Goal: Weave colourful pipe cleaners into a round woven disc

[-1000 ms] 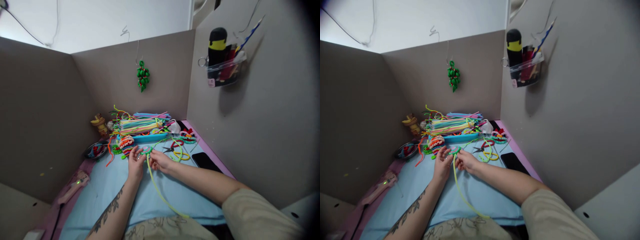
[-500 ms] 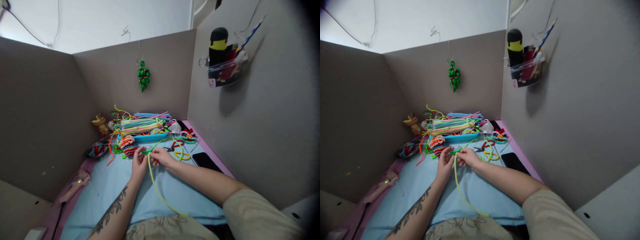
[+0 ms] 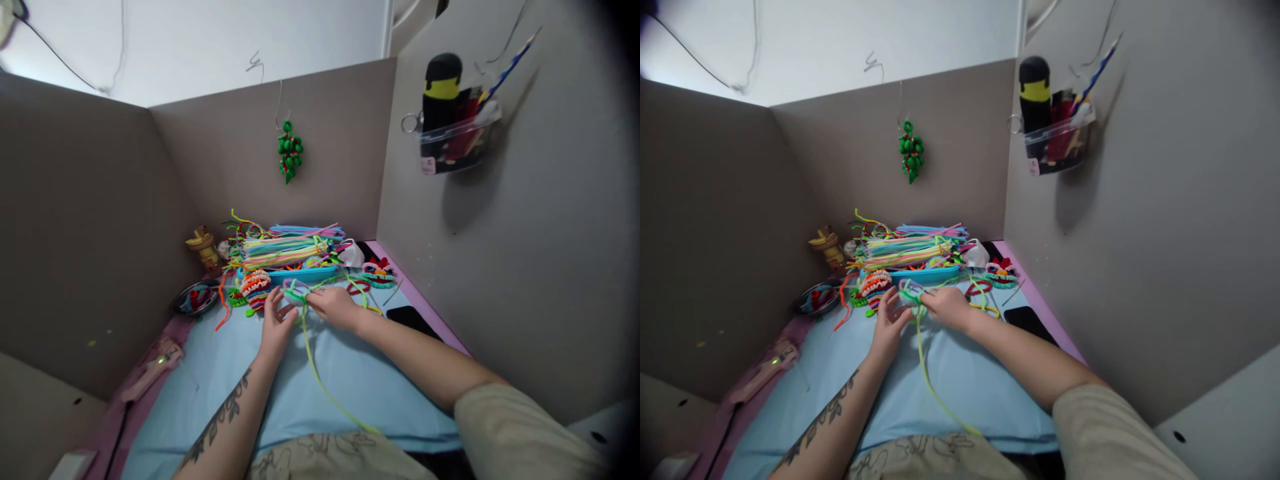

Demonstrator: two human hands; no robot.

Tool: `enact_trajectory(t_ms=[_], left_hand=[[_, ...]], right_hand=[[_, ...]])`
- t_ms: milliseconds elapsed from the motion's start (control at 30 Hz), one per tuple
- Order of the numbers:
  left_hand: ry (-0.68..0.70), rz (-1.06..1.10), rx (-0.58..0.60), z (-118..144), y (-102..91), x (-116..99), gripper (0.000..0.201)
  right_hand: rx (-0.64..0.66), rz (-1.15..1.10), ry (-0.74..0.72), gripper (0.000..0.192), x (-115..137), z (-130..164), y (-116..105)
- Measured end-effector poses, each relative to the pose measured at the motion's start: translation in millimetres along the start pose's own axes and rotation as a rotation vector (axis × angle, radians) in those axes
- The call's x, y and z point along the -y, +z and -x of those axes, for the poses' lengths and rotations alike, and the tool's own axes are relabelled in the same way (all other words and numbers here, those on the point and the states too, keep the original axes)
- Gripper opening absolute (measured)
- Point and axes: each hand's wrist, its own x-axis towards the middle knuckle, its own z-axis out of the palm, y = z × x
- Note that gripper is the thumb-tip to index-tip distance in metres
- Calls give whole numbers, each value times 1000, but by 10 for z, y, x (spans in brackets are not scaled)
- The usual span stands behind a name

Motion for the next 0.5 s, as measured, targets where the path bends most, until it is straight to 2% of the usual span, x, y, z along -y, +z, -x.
enact_trajectory(t_ms=[100,267,367,500], left_hand=[[18,61,28,5,20,-16,69],[157,-3,-64,40,74,-43,60],[117,-59,-23,41,71,-11,48],[27,-14,-13,9,42,26,43]], right_hand=[[-6,7,-55,23,17,1,-25],[-25,-84,-9,21,30,13,-19],[-27,-150,3,19,29,17,-4],[-17,-236,19,18,62,19,-8]])
